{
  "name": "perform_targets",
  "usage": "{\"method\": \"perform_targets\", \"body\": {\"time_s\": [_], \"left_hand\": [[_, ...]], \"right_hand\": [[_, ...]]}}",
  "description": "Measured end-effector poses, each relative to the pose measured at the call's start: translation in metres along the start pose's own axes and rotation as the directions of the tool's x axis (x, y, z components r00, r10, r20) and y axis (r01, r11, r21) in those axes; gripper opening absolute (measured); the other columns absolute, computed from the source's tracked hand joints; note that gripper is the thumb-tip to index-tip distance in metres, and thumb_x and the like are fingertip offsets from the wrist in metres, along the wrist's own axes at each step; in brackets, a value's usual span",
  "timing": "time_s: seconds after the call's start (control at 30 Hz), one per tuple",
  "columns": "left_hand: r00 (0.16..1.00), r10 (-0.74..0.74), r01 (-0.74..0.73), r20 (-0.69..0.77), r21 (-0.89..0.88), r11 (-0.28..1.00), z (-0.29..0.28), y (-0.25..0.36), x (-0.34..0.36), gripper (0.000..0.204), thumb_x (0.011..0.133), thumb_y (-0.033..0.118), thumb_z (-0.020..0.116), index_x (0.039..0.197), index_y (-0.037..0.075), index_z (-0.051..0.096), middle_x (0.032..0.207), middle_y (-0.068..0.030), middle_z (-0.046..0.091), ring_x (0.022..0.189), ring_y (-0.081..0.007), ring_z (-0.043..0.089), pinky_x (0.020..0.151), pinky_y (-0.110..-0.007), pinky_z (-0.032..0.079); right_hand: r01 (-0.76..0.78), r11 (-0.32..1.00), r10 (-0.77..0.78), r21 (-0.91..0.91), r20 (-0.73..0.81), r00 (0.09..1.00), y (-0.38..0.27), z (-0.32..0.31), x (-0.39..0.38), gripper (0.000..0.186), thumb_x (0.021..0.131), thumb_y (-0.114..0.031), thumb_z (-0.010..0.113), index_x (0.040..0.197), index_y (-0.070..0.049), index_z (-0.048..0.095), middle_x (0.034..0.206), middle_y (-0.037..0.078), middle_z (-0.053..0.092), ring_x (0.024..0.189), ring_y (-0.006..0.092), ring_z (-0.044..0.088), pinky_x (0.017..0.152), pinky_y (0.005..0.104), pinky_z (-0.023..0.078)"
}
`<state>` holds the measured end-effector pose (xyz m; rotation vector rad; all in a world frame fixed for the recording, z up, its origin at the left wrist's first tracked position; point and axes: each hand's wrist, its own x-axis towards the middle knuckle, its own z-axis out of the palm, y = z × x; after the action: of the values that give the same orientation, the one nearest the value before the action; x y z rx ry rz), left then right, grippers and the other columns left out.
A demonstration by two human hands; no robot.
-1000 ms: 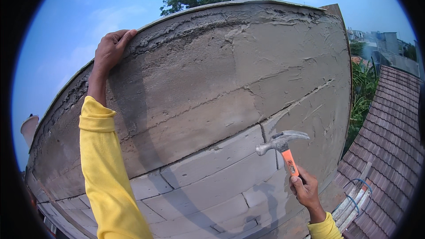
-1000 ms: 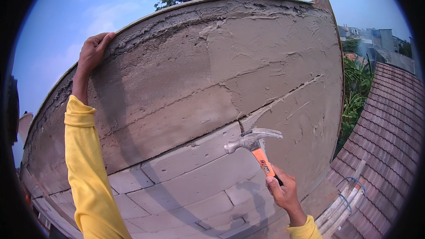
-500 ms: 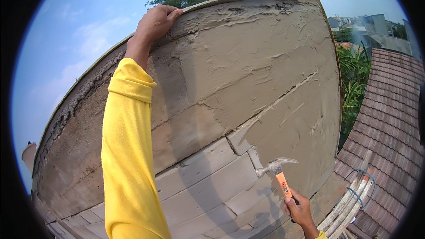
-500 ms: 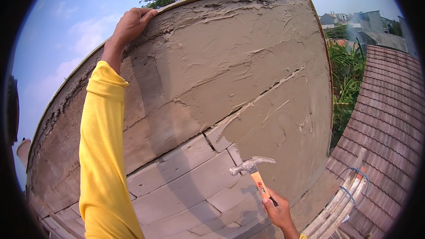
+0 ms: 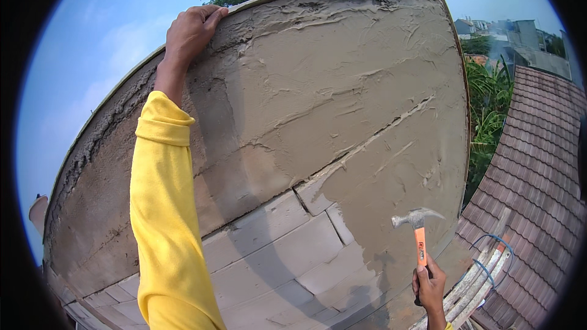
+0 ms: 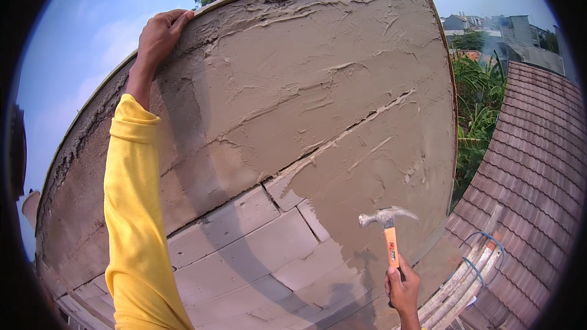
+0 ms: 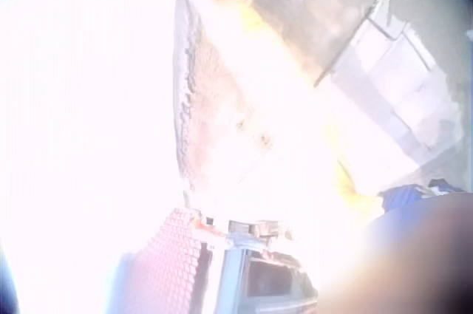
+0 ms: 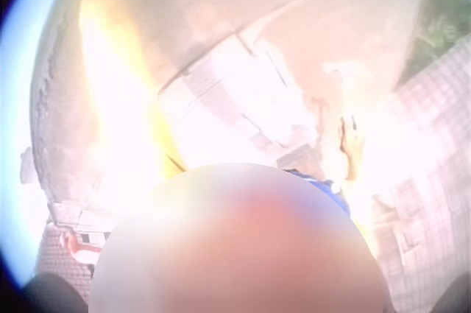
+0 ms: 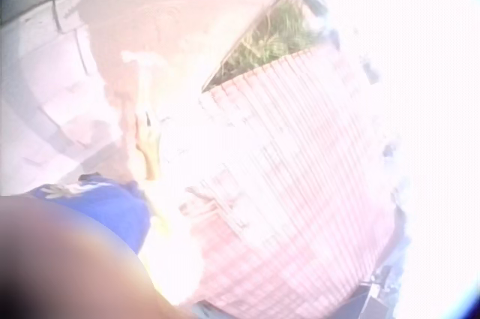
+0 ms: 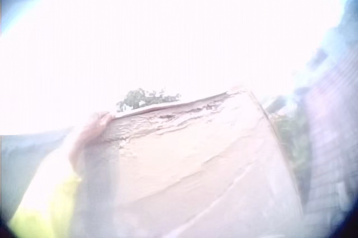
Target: The person uses a hammer to tap nails into the top edge of a curved wall, then scoops cement from a bucket with a trowel and applies it to the wall surface. Another worker is visible nearby on scaffolding.
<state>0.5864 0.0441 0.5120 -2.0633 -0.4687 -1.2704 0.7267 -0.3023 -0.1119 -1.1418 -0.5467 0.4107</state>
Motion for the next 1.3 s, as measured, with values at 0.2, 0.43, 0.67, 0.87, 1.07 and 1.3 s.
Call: {"method": "perform_targets", "body": {"time_s": [0.2, 0.43, 0.67, 0.87, 1.07, 1.3], "left_hand": [[0.996, 0.014, -0.012, -0.083, 0.016, 1.0, 0.041, 0.065, 0.006, 0.034, 0.101, 0.047, 0.064, 0.108, 0.02, 0.082, 0.103, -0.0147, 0.079, 0.1, -0.0349, 0.076, 0.091, -0.046, 0.058], [0.811, 0.325, -0.32, -0.487, 0.097, 0.943, 0.013, 0.039, -0.118, 0.027, 0.091, 0.035, 0.071, 0.098, 0.01, 0.079, 0.101, -0.0082, 0.078, 0.104, -0.0295, 0.073, 0.102, -0.044, 0.051], [0.93, -0.171, 0.008, -0.326, -0.445, 0.895, -0.058, 0.107, -0.486, 0.017, 0.087, 0.014, 0.081, 0.102, 0.007, 0.076, 0.089, -0.0032, 0.075, 0.083, -0.0219, 0.074, 0.08, -0.036, 0.059], [0.145, -0.507, 0.982, 0.85, -0.062, 0.178, -0.158, 0.215, -0.822, 0.026, 0.1, 0.032, 0.066, 0.099, 0.008, 0.075, 0.092, -0.0192, 0.073, 0.09, -0.0422, 0.07, 0.078, -0.054, 0.054], [-0.526, -0.268, 0.842, 0.807, 0.538, -0.032, -0.26, 0.264, -0.98, 0.043, 0.1, 0.04, 0.062, 0.121, 0.006, 0.077, 0.122, -0.0206, 0.075, 0.118, -0.0417, 0.069, 0.103, -0.051, 0.053], [-0.64, -0.125, 0.768, 0.758, 0.635, -0.08, -0.306, 0.264, -0.999, 0.045, 0.102, 0.049, 0.059, 0.125, 0.014, 0.076, 0.125, -0.0201, 0.074, 0.119, -0.0421, 0.069, 0.102, -0.053, 0.052]], "right_hand": [[-0.159, 0.987, 0.162, 0.027, -0.203, 0.966, 0.033, -0.029, 0.014, 0.047, 0.103, -0.035, 0.07, 0.136, -0.005, 0.056, 0.082, 0.005, 0.058, 0.06, 0.0157, 0.052, 0.052, 0.032, 0.044], [-0.277, 0.961, 0.277, -0.013, 0.089, 0.957, -0.031, 0.088, -0.001, 0.041, 0.099, -0.033, 0.074, 0.126, -0.006, 0.059, 0.079, 0.005, 0.055, 0.061, 0.0153, 0.052, 0.05, 0.0337, 0.042], [0.025, 0.994, 0.012, -0.102, 0.344, 0.939, 0.004, 0.17, -0.022, 0.06, 0.102, -0.025, 0.069, 0.15, 0.003, 0.046, 0.072, 0.004, 0.052, 0.052, 0.0117, 0.046, 0.047, 0.0268, 0.039], [0.122, 0.962, 0.059, -0.243, 0.627, 0.777, 0.025, 0.23, -0.083, 0.048, 0.104, -0.024, 0.069, 0.135, 0.007, 0.05, 0.061, 0.004, 0.05, 0.047, 0.0092, 0.043, 0.046, 0.0259, 0.033], [0.054, 0.972, 0.146, -0.228, 0.768, 0.623, 0.055, 0.315, -0.147, 0.031, 0.103, -0.02, 0.07, 0.116, 0.0, 0.052, 0.065, 0.002, 0.049, 0.048, 0.0079, 0.042, 0.045, 0.025, 0.035], [0.132, 0.961, 0.123, -0.244, 0.801, 0.586, 0.067, 0.392, -0.191, 0.026, 0.102, -0.017, 0.07, 0.113, -0.001, 0.052, 0.066, 0.002, 0.049, 0.049, 0.0085, 0.044, 0.046, 0.0246, 0.036]]}}
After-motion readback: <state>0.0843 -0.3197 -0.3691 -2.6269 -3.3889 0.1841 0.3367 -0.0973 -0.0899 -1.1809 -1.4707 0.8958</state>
